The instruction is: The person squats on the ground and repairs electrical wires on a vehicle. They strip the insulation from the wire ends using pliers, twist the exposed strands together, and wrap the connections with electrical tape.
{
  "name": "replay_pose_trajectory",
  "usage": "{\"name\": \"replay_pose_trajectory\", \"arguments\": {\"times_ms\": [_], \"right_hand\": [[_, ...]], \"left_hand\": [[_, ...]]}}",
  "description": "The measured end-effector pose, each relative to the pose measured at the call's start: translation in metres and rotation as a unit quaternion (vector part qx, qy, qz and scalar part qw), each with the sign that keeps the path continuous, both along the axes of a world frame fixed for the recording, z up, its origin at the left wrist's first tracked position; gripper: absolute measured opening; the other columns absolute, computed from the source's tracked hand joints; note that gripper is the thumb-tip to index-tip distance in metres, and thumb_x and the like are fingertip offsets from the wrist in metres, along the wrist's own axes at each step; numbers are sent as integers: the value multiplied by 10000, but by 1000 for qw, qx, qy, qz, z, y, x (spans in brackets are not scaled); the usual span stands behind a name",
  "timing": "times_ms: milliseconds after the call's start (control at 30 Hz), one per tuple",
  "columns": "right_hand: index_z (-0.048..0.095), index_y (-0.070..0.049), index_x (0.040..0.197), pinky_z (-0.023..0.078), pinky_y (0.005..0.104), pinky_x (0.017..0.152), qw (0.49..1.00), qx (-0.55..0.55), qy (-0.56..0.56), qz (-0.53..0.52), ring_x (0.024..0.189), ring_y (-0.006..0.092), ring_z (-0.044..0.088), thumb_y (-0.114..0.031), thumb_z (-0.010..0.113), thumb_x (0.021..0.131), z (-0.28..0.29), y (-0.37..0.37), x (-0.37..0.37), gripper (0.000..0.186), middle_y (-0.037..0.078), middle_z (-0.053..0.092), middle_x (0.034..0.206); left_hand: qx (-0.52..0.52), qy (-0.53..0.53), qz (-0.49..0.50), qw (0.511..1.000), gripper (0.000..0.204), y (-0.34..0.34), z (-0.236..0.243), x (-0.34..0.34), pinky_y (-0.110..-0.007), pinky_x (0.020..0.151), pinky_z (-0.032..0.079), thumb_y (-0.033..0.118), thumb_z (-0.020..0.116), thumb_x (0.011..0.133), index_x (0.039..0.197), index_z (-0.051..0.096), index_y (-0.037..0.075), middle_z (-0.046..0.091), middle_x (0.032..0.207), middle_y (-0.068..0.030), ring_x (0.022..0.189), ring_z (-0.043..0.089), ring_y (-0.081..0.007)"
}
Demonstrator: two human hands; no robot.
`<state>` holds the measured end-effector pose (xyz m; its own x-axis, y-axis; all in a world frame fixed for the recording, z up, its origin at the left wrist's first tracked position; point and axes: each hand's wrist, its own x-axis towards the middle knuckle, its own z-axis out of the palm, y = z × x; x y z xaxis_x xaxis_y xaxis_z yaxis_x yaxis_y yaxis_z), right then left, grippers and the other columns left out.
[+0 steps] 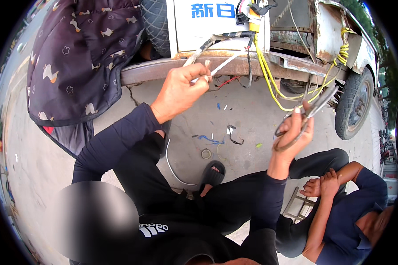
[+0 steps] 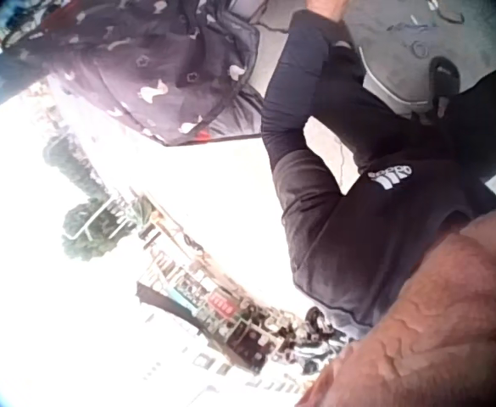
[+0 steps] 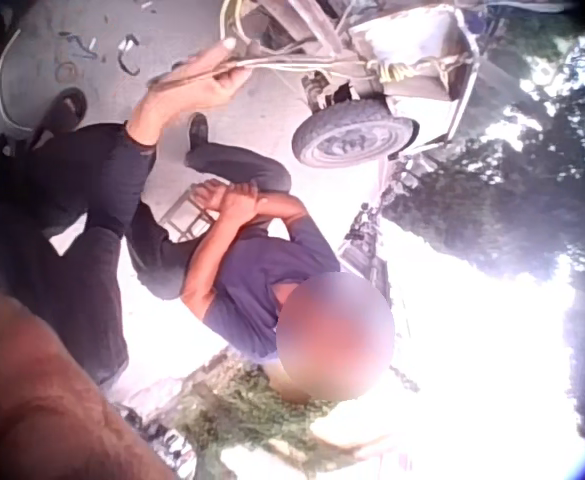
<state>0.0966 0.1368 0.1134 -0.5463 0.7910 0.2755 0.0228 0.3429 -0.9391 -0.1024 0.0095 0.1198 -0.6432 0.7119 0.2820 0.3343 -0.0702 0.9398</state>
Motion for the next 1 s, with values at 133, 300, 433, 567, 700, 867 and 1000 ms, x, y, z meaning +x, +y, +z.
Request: {"name": "replay_pose_trajectory", "arguments": {"times_ms": [133,300,433,567,700,867,1000], "right_hand": [[595,66,1265,393,161,606,999,-39,-18,23,666,10,451,-4,688,906,-2,-1,7,377,-77,520,776],[618,-17,1113,418,222,581,962,-233,-140,40,639,51,497,-168,698,933,-142,-78,25,248,-43,562,744],[631,-21,923,525,511,751,904,-40,-422,66,864,459,659,-356,720,839,-282,-118,41,357,236,685,801],[636,-31,1005,540,506,795,805,-23,-575,145,908,433,672,-340,700,840,-356,-153,59,356,255,687,952],[616,-18,1172,561,452,833,845,36,-479,235,990,402,679,-260,680,874,-277,-115,17,389,179,699,1113],[603,-55,1225,534,384,762,907,418,-17,-55,991,256,647,-27,679,833,-39,-35,-39,400,122,655,1147],[663,-102,1171,489,415,907,667,743,-61,15,1125,211,601,-119,616,872,17,-11,-63,304,65,640,1226]], "left_hand": [[20,-17,-18,999,133,9,20,8,-204,662,374,72,542,949,967,648,-6,576,822,41,754,450,-28],[36,-32,-52,997,172,15,12,2,-212,652,372,123,545,964,975,667,2,577,810,49,727,439,-30],[29,-77,-79,993,194,13,10,-3,-220,655,384,151,558,966,967,679,-2,590,828,43,722,459,-38],[16,-100,-105,989,211,6,11,-5,-231,658,400,169,571,964,964,684,-9,598,861,29,712,471,-45],[-43,-60,-98,992,234,-2,3,-7,-236,673,412,171,568,967,963,690,-28,625,892,14,719,468,-41],[-51,-38,-100,993,229,-5,0,-11,-248,733,452,159,577,961,947,689,-41,644,871,3,799,517,-46],[4,-35,-109,993,171,-8,-7,-18,-260,757,484,89,584,913,975,677,-40,679,863,-3,821,559,-65]]}}
